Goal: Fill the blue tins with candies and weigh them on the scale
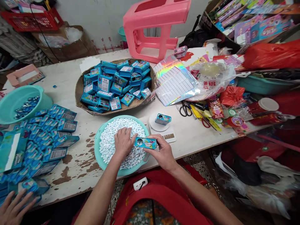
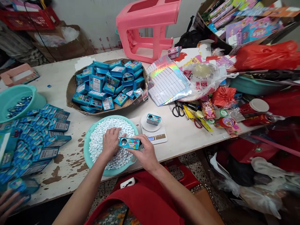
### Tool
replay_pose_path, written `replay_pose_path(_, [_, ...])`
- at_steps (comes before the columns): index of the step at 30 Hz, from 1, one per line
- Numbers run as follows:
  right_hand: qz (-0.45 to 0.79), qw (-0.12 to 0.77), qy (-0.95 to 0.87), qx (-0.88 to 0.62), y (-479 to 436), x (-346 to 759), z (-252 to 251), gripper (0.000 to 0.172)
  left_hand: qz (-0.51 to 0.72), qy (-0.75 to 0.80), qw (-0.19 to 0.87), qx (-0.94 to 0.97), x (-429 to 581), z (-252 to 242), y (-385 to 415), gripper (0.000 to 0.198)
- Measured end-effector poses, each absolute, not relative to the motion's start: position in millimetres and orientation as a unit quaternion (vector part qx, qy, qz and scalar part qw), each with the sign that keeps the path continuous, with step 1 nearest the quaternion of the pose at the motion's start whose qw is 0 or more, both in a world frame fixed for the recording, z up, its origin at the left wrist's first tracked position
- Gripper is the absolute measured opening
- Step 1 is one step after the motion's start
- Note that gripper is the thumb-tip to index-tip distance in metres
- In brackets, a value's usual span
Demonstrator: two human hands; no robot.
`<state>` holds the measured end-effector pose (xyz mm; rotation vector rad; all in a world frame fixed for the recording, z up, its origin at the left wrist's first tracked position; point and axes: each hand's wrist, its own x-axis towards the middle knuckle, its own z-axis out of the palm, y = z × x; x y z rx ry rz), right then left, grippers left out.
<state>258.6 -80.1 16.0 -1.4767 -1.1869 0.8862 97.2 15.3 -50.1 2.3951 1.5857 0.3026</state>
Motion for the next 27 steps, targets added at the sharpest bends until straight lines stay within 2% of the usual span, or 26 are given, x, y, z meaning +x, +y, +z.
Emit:
replay_pose_path(5, [0.361,0.478,-0.487,-0.636,-81.7,259.9,14.2,0.033,0.058,0.539,0.046,0.839,99.2,-57.7,22.5,0.034])
replay_pose_path(9, [0.354,0.47,-0.496,-0.639,-79.1,256.2,17.1,0.033,0.128,0.587,0.113,0.792,94.3,-68.3,30.6,0.03])
replay_pose_path(12, [0.352,0.464,-0.506,-0.636,-74.5,253.1,18.3,0.034,0.285,0.649,0.263,0.654,89.2,-58.4,36.4,0.023])
replay_pose_path(14, [0.345,0.462,-0.513,-0.635,-70.1,249.5,18.4,0.034,0.403,0.641,0.427,0.494,85.2,-39.2,39.4,0.023])
replay_pose_path(17, [0.334,0.459,-0.53,-0.63,-62.0,239.9,19.3,0.033,0.492,0.512,0.65,0.272,82.9,-0.3,38.7,0.021])
replay_pose_path(19, [0.333,0.453,-0.547,-0.621,-56.6,231.7,21.3,0.032,0.518,0.427,0.709,0.217,86.5,22.6,34.3,0.019])
replay_pose_path(22, [0.332,0.442,-0.568,-0.61,-50.6,221.4,25.9,0.032,0.564,0.408,0.682,0.226,97.5,40.3,25.4,0.024])
replay_pose_path(27, [0.334,0.434,-0.574,-0.609,-47.8,217.0,30.3,0.032,0.598,0.444,0.603,0.286,112.4,36.9,16.0,0.033])
